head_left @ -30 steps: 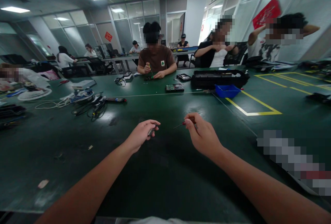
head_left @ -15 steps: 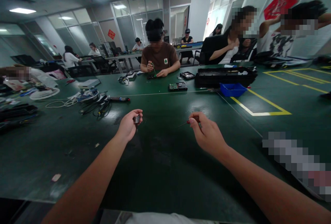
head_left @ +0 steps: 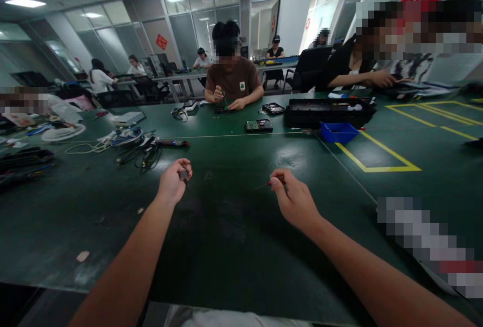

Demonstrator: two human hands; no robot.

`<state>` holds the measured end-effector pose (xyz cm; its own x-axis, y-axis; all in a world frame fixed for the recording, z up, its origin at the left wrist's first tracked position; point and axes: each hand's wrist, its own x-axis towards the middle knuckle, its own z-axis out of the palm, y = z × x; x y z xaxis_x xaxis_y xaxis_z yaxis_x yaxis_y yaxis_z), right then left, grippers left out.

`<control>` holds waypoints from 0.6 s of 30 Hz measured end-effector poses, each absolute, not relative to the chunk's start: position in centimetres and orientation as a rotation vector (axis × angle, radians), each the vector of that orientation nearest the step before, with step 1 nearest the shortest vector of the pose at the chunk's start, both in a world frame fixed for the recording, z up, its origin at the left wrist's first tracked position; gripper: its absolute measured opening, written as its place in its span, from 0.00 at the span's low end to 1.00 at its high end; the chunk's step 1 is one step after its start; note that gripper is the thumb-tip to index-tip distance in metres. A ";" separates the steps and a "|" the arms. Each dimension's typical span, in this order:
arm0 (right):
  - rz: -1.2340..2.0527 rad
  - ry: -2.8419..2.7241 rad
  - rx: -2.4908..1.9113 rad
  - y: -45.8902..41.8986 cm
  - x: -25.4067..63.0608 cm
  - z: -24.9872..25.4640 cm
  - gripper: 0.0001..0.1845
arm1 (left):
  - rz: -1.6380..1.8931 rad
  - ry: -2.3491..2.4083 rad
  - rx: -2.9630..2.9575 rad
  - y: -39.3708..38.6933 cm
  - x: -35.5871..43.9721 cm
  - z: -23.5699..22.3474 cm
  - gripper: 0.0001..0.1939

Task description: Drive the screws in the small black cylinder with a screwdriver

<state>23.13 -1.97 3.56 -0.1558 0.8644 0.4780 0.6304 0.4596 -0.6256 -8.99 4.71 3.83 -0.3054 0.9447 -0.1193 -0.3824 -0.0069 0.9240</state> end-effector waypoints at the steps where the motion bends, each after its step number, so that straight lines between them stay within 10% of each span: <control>1: 0.364 -1.878 -1.252 -2.0 23.1 3.6 0.10 | 1.562 1.171 0.689 4.7 -9.1 3.9 0.13; 18: 0.367 -1.840 -1.244 -1.8 22.9 2.7 0.10 | 1.495 1.139 0.597 4.5 -11.5 3.7 0.17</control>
